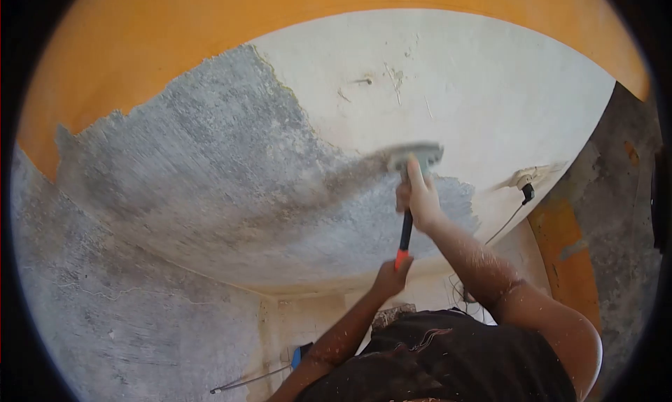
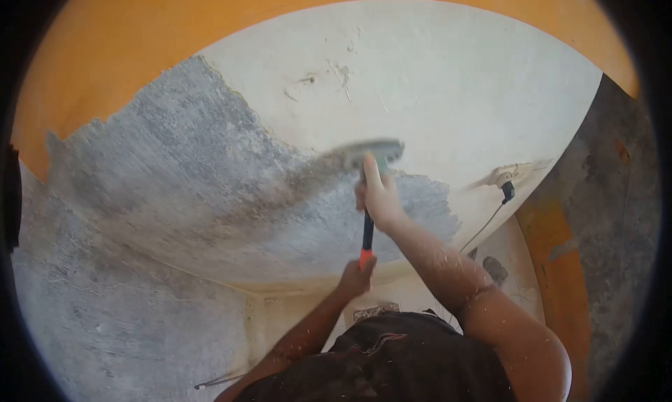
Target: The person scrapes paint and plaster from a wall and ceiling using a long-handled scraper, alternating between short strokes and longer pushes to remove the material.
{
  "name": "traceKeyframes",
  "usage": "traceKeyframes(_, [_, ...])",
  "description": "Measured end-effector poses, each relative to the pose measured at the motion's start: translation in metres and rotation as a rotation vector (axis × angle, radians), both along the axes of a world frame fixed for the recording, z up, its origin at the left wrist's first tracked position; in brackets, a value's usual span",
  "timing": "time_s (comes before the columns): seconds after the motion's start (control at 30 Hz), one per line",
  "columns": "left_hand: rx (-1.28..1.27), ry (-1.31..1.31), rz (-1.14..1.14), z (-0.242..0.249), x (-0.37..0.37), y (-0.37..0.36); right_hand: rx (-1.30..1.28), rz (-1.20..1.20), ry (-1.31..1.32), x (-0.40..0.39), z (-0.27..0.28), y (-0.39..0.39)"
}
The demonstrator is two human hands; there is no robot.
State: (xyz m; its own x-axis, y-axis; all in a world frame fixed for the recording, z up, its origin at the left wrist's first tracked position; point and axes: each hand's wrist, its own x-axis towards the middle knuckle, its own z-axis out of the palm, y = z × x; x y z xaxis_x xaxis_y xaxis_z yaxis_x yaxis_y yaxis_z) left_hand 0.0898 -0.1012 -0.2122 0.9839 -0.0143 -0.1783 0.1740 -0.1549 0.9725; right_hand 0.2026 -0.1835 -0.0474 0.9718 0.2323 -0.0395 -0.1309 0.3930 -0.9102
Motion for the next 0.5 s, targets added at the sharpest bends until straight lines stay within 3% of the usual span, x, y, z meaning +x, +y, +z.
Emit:
traceKeyframes(0.07, [0.073, 0.100, 0.002, -0.034, -0.025, 0.005, 0.268, 0.230, 0.167, -0.013, -0.036, -0.012])
traceKeyframes(0.13, [0.105, 0.118, 0.077, -0.031, -0.057, 0.012, 0.299, 0.384, 0.172, -0.025, -0.077, -0.013])
traceKeyframes(0.2, [0.140, 0.051, 0.192, -0.042, -0.079, 0.016, 0.018, 0.429, -0.106, -0.052, -0.070, -0.005])
traceKeyframes(0.23, [0.171, -0.017, 0.311, -0.042, -0.092, 0.018, -0.069, 0.317, -0.197, -0.059, -0.076, 0.008])
traceKeyframes(0.37, [0.113, 0.100, 0.358, -0.024, -0.113, 0.041, -0.089, 0.302, 0.023, -0.062, -0.050, 0.018])
traceKeyframes(0.43, [0.180, 0.031, 0.136, -0.001, -0.110, 0.048, 0.533, 0.665, 0.318, -0.040, -0.047, 0.012])
traceKeyframes(0.47, [0.188, 0.041, 0.149, 0.011, -0.104, 0.044, 0.553, 0.744, 0.362, -0.029, -0.048, 0.011])
traceKeyframes(0.5, [0.019, 0.062, 0.187, 0.023, -0.097, 0.037, 0.590, 0.839, 0.333, -0.017, -0.044, 0.011])
